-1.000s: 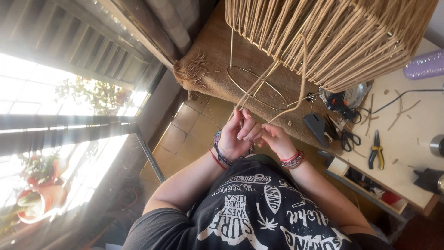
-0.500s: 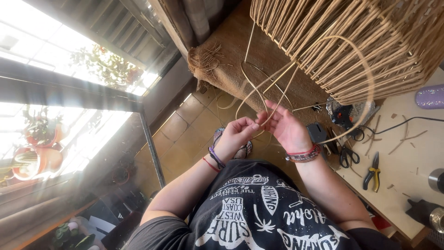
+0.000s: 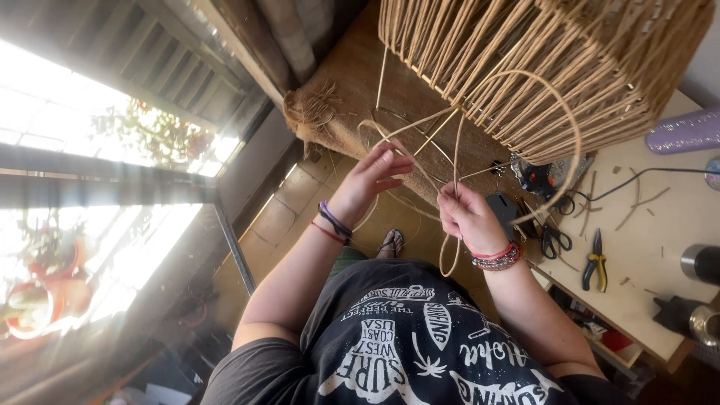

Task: Weaving material through a frame to create a lampshade

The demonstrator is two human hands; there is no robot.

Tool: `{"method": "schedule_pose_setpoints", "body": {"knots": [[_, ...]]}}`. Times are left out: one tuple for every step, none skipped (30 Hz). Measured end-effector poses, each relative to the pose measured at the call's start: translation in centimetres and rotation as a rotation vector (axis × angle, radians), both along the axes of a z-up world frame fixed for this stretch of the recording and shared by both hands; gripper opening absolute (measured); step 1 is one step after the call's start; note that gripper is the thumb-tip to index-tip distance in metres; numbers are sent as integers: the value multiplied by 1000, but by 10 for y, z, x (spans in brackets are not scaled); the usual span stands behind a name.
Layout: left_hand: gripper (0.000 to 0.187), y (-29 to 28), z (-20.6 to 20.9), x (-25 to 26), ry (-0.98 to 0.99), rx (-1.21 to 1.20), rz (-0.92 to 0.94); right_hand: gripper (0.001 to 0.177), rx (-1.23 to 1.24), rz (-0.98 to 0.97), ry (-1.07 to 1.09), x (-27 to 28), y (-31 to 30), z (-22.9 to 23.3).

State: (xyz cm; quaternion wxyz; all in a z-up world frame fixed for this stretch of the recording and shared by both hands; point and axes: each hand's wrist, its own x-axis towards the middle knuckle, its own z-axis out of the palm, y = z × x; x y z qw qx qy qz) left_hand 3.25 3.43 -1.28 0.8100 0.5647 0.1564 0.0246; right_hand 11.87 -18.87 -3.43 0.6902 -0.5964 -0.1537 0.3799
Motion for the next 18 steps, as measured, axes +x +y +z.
{"method": "schedule_pose_setpoints", "body": {"knots": [[51, 5, 5, 8, -12, -195, -17, 12, -30, 32, -39, 1, -2, 0], [45, 10, 10, 14, -17, -388, -37, 12, -59, 62, -75, 0, -3, -1], [45, 7, 12, 19, -16, -385, -60, 12, -57, 40, -78, -2, -3, 0], [49, 4, 14, 23, 29, -265, -146, 13, -76, 83, -130, -5, -2, 0], [54, 1, 15, 26, 71, -142, -232, 14, -97, 126, -183, -8, 0, 1], [54, -4, 28, 24, 71, -139, -253, 14, -96, 104, -183, -13, 5, 8], [53, -9, 40, 23, 76, -184, -327, 12, -151, 145, -238, -18, 10, 15], [52, -14, 52, 22, 79, -228, -402, 9, -206, 185, -294, -21, 15, 21], [52, -11, 51, 25, 78, -224, -424, 9, -207, 162, -296, -25, 19, 25], [42, -9, 49, 27, 0, -157, -425, 13, -256, 151, -372, -32, 22, 29], [36, -7, 47, 29, -79, -92, -426, 25, -307, 140, -448, -38, 25, 32], [36, -4, 25, 34, -79, -93, -447, 25, -311, 119, -445, -45, 27, 41], [28, -1, 3, 39, -117, 259, -450, 38, -416, 10, -665, -52, 29, 50], [21, 1, -19, 43, -161, 609, -443, 51, -525, -102, -882, -59, 32, 60], [21, 5, -19, 35, -167, 608, -463, 51, -534, -122, -876, -65, 35, 64], [18, 8, -20, 26, -277, 1030, -404, 47, -501, -287, -908, -71, 37, 66], [20, 11, -21, 17, -394, 1446, -321, 45, -467, -452, -938, -77, 40, 69], [20, 14, -31, 15, -407, 1440, -339, 45, -479, -469, -931, -77, 48, 66]]}}
